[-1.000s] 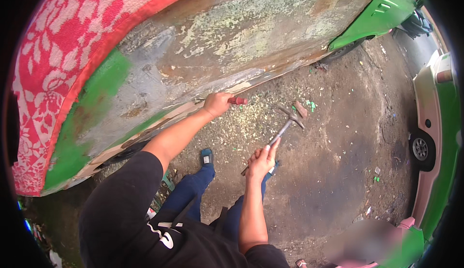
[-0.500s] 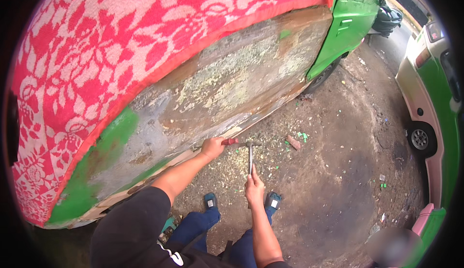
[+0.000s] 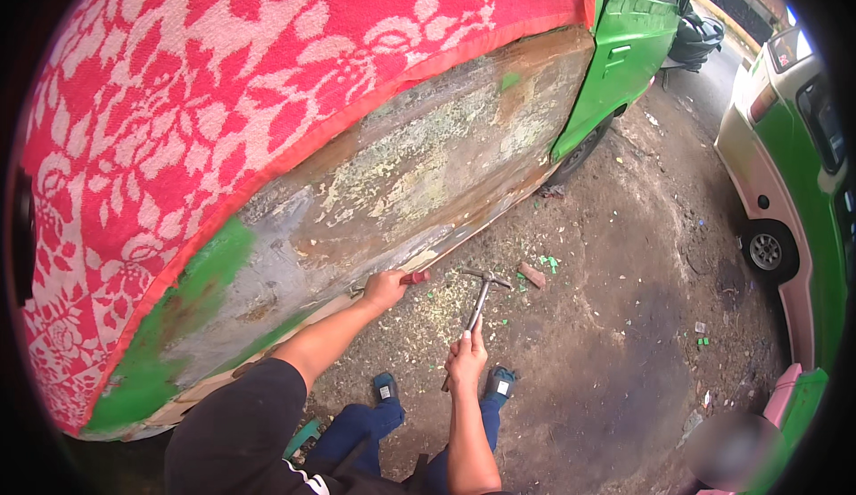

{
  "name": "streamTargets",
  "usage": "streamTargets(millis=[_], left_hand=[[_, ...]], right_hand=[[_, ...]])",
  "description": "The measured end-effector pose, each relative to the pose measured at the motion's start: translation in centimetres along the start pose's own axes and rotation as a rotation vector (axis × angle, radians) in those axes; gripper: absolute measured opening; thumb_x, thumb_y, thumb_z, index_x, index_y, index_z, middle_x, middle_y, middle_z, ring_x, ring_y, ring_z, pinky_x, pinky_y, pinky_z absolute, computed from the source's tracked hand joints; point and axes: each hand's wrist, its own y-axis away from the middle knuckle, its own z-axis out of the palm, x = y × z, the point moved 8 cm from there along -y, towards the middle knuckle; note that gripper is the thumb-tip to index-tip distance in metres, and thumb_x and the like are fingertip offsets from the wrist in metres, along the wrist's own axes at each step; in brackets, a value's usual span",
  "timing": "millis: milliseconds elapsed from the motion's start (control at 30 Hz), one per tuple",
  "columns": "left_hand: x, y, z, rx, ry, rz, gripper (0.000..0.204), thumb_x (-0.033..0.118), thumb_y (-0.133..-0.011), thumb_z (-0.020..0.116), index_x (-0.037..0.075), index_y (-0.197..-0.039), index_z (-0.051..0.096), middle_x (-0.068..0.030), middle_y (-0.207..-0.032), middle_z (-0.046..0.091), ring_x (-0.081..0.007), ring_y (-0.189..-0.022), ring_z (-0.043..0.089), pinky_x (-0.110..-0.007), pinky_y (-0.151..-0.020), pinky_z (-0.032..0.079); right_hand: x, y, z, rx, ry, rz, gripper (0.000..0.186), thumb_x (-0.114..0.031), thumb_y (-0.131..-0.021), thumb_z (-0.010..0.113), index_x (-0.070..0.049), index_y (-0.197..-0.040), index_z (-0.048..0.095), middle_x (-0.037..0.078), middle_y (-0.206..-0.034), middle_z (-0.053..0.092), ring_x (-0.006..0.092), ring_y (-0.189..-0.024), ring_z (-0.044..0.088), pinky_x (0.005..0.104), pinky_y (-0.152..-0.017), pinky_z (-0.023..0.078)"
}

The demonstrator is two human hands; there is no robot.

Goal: The person uses a hammer and a red-handled punch to repeatedly strike a green vehicle panel along its lower edge. The person moves along the panel, striking different spots to flatten or adjust the metal surface.

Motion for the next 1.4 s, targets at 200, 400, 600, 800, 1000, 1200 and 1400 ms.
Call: streamTargets(millis=[200,400,600,800,1000,1200,1400], left_hand=[[0.0,0.1,-0.4,-0.019,-0.017,-0.003,0.014,0.022,-0.08,0.062,0.014,-0.088,0.069,-0.0134,-0.084,0.068,-0.0356,-0.079,0.066,-0.047,-0.069,0.052],[-0.3,0.5,-0.6,-0.024,-0.006,-0.02,0.013,0.021,-0.08,0.062,0.012,-0.086,0.068,-0.0139,-0.083,0.068,-0.0363,-0.078,0.066,-0.047,-0.069,0.052],[-0.6,0.1,0.2,-0.009,-0.03,0.013,0.013,0.022,-0.082,0.062,0.012,-0.086,0.068,-0.0141,-0.082,0.068,-0.037,-0.077,0.065,-0.048,-0.068,0.052],[-0.1,-1.3,-0.8,0.027,-0.003,-0.017,0.016,0.025,-0.084,0.063,0.016,-0.095,0.071,-0.0155,-0.083,0.068,-0.0371,-0.077,0.066,-0.047,-0.067,0.052],[-1.4,1.3,0.6,0.041,-0.005,0.072,0.015,0.021,-0.08,0.063,0.015,-0.092,0.069,-0.0152,-0.081,0.067,-0.0366,-0.075,0.065,-0.047,-0.067,0.053],[-1.3,1.0,1.2,-0.033,-0.038,0.042,0.015,0.019,-0.078,0.061,0.015,-0.091,0.069,-0.0126,-0.083,0.068,-0.035,-0.077,0.066,-0.046,-0.068,0.053],[-0.7,2.2,1.8,-0.004,-0.052,0.123,0.017,0.02,-0.08,0.063,0.017,-0.095,0.07,-0.0099,-0.083,0.07,-0.0317,-0.077,0.068,-0.044,-0.067,0.054]], right_hand=[[-0.9,1.2,1.0,-0.043,0.077,-0.023,0.049,-0.012,-0.1,0.047,-0.02,-0.148,0.038,-0.009,-0.066,0.036,0.0032,-0.052,0.036,0.0208,-0.044,0.032],[-2.4,1.2,1.2,-0.051,0.044,-0.065,0.051,-0.009,-0.1,0.047,-0.017,-0.149,0.036,-0.008,-0.067,0.036,0.0032,-0.053,0.036,0.02,-0.045,0.032],[-1.7,0.4,-0.2,-0.022,0.094,-0.096,0.054,-0.009,-0.099,0.049,-0.025,-0.148,0.037,-0.008,-0.066,0.037,0.0031,-0.054,0.038,0.0198,-0.046,0.034],[1.2,0.6,1.0,-0.099,0.288,-0.067,0.049,-0.01,-0.097,0.051,-0.016,-0.145,0.043,-0.008,-0.067,0.038,0.0037,-0.055,0.038,0.0209,-0.047,0.034],[0.6,-0.7,1.8,-0.15,0.233,-0.099,0.053,-0.008,-0.099,0.048,-0.018,-0.149,0.035,-0.009,-0.066,0.034,0.0026,-0.05,0.033,0.0203,-0.041,0.031],[1.0,-0.9,0.0,-0.193,0.352,0.011,0.053,-0.007,-0.1,0.046,-0.018,-0.15,0.033,-0.008,-0.066,0.034,0.0027,-0.05,0.034,0.0189,-0.04,0.029],[2.0,-0.2,-0.7,-0.196,0.403,-0.038,0.05,-0.014,-0.101,0.046,-0.025,-0.148,0.036,-0.008,-0.06,0.032,0.0026,-0.044,0.029,0.0198,-0.036,0.025]])
